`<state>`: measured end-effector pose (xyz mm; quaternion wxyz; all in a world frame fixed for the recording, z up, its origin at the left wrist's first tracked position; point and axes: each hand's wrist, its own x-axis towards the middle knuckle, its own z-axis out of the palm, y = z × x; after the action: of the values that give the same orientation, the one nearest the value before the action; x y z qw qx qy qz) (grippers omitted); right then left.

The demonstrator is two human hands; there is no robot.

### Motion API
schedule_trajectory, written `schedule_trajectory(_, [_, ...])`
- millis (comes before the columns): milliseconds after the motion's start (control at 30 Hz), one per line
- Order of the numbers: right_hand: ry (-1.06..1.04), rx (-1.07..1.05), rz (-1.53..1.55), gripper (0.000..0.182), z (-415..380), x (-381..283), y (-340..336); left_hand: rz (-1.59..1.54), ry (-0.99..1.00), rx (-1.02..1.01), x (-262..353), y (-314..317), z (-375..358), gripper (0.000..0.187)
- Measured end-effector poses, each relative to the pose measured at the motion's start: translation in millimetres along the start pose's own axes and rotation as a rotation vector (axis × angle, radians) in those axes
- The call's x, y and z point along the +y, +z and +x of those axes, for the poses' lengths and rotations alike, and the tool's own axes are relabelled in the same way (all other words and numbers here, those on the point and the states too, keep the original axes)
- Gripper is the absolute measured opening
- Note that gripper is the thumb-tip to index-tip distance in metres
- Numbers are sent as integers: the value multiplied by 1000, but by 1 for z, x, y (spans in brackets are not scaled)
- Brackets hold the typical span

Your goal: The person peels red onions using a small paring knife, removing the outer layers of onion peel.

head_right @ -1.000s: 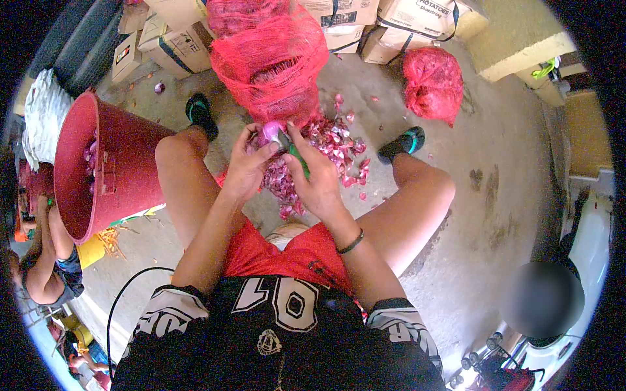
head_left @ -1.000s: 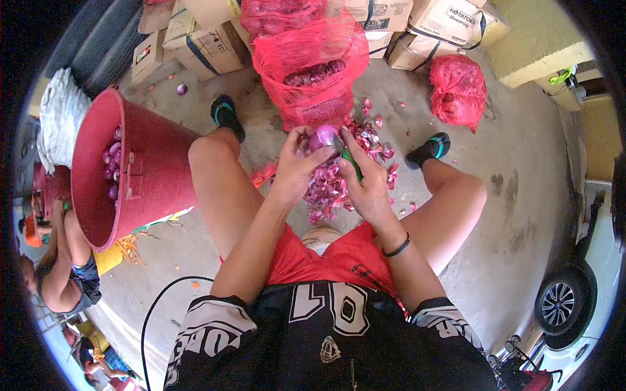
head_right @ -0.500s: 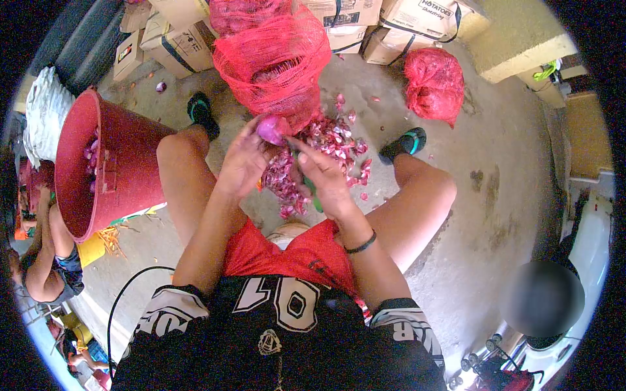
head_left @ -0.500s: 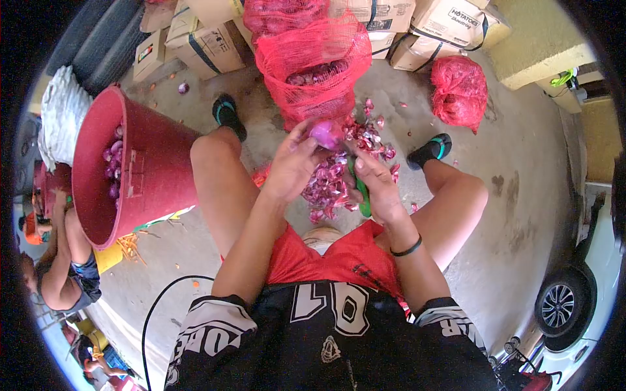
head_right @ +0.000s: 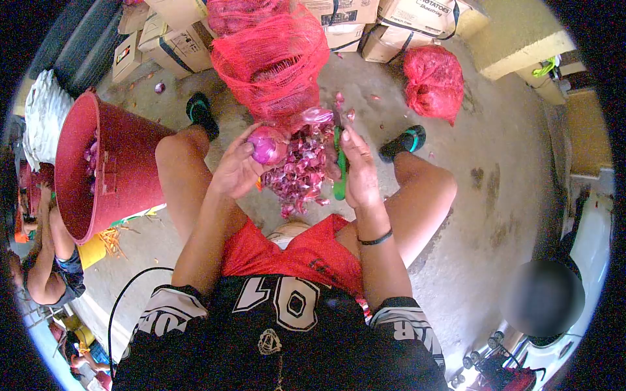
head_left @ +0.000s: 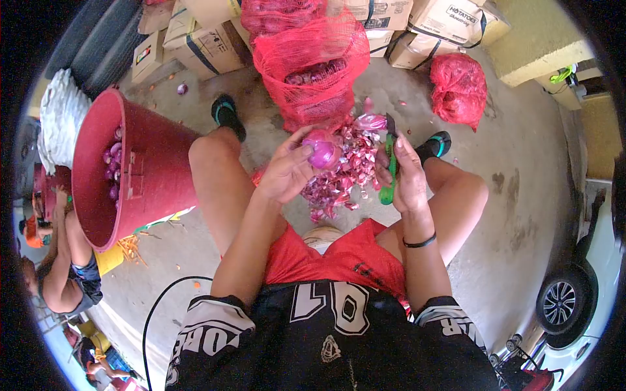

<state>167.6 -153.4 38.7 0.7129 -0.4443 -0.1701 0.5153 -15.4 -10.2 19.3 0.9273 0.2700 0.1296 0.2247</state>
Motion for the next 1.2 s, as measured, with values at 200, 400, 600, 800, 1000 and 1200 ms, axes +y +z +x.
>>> schedule_trajectory(200, [-28,104,-542,50,-6,13,9,0,62,110,-5,-1,5,67])
schedule_trajectory(400, [-353,-36,-1000,58,-9,29,36,147,101,177,-14,-3,6,64])
schedule_trajectory(600, [-351,-48,-1063,58,-11,26,41,181,120,154,-15,-3,5,65])
schedule_trajectory(800, [-441,-49,-1104,56,-11,25,34,145,63,128,-10,1,4,57])
schedule_trajectory(1000, [-409,77,-1079,50,-1,31,11,173,32,109,-11,-10,3,57])
schedule_trajectory(1200, [-465,-156,-1052,51,-10,21,17,157,26,76,-11,-12,2,51])
